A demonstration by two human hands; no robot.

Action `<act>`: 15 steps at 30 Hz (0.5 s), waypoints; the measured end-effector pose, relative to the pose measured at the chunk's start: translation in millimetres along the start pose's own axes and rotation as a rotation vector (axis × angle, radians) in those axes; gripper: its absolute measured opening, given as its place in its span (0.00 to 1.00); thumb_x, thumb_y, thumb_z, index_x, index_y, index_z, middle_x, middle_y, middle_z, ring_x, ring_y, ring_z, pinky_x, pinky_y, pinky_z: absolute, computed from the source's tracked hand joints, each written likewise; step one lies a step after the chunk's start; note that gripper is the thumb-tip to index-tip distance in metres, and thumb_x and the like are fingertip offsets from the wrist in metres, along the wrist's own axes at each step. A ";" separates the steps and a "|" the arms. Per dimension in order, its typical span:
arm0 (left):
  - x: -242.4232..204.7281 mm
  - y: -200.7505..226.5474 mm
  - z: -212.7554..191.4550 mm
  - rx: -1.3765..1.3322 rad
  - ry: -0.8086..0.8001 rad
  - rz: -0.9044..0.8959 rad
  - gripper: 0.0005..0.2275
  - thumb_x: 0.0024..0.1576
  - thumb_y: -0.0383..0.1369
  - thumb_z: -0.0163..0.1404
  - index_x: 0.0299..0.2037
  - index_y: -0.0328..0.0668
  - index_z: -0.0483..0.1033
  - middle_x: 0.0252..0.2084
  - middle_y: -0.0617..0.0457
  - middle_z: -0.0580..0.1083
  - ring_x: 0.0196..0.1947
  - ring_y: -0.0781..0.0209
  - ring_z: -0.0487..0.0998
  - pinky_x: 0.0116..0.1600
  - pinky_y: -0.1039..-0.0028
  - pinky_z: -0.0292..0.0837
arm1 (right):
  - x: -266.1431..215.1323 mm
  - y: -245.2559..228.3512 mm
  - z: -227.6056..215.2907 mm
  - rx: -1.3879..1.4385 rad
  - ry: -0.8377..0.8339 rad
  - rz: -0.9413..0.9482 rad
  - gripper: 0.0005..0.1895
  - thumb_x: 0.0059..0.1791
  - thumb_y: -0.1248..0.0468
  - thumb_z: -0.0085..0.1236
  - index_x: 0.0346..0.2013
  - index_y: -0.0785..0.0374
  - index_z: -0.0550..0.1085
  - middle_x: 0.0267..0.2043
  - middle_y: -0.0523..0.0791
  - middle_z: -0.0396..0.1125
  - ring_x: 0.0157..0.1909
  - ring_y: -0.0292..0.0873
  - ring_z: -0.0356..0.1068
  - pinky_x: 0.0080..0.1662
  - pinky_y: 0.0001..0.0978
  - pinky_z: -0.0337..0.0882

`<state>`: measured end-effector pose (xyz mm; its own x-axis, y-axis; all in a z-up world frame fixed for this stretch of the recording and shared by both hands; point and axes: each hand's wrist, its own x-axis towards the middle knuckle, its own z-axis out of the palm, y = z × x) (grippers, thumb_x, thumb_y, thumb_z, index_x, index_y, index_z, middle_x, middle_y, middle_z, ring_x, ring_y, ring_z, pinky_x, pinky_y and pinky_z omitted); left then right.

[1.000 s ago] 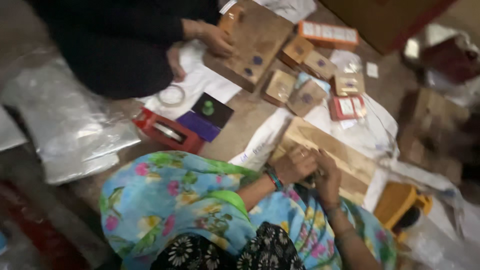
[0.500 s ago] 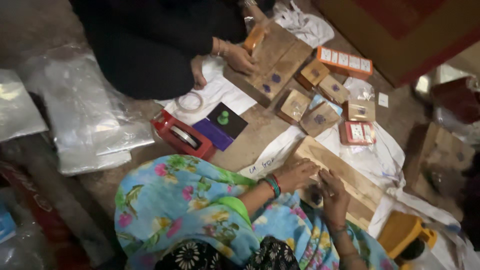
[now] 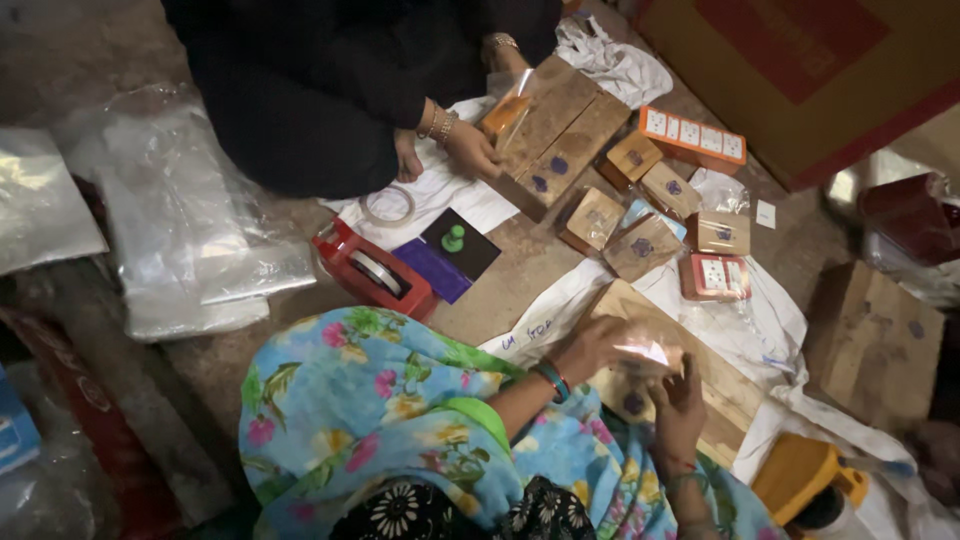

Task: The person sits on the floor and wraps small rectangular boxes in clear plastic film. They use a handheld tape dispenser to seal the plastic around each box, then place the finished packages on a wooden board.

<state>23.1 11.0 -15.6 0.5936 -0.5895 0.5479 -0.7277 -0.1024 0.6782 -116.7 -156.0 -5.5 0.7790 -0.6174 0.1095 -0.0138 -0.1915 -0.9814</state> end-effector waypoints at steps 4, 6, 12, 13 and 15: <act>6.6 -12.1 -2.0 -0.177 0.104 -0.073 0.42 0.42 0.22 0.62 0.71 0.41 0.56 0.71 0.31 0.55 0.63 0.35 0.67 0.60 0.56 0.70 | 3.1 -8.7 -4.4 -0.023 -0.092 0.004 0.38 0.47 0.77 0.52 0.72 0.63 0.58 0.74 0.46 0.55 0.71 0.43 0.58 0.58 0.32 0.69; 0.5 -13.1 -3.4 -0.245 0.136 -0.185 0.38 0.45 0.22 0.63 0.69 0.42 0.58 0.68 0.37 0.58 0.61 0.38 0.68 0.59 0.59 0.73 | -0.7 -13.3 3.8 -0.006 -0.095 0.035 0.36 0.48 0.77 0.50 0.72 0.63 0.59 0.74 0.46 0.57 0.70 0.44 0.61 0.58 0.32 0.68; -4.8 -14.5 8.8 -0.226 0.089 -0.282 0.25 0.50 0.27 0.64 0.58 0.43 0.70 0.61 0.43 0.62 0.59 0.45 0.74 0.60 0.61 0.75 | -3.5 -31.8 2.3 -0.129 -0.136 -0.005 0.27 0.48 0.78 0.50 0.63 0.67 0.69 0.73 0.46 0.61 0.64 0.42 0.65 0.57 0.33 0.69; -3.9 -14.7 9.0 -0.137 0.075 -0.260 0.25 0.48 0.27 0.66 0.56 0.42 0.71 0.59 0.43 0.62 0.58 0.43 0.72 0.60 0.59 0.72 | -0.9 -34.1 5.8 -0.120 -0.143 -0.017 0.27 0.49 0.77 0.51 0.63 0.67 0.69 0.71 0.46 0.63 0.65 0.41 0.65 0.57 0.33 0.69; 0.0 -5.1 19.0 -0.226 0.158 -0.184 0.19 0.45 0.27 0.66 0.46 0.41 0.75 0.61 0.41 0.62 0.59 0.41 0.70 0.61 0.59 0.71 | -4.6 -38.4 2.8 -0.112 -0.132 -0.032 0.26 0.49 0.77 0.52 0.63 0.66 0.69 0.67 0.46 0.66 0.65 0.39 0.66 0.58 0.32 0.71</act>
<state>20.3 -3.7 -28.4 0.7670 -0.4441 0.4631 -0.5189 -0.0048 0.8548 -118.0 -143.6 31.2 0.8555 -0.5057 0.1115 -0.0518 -0.2977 -0.9533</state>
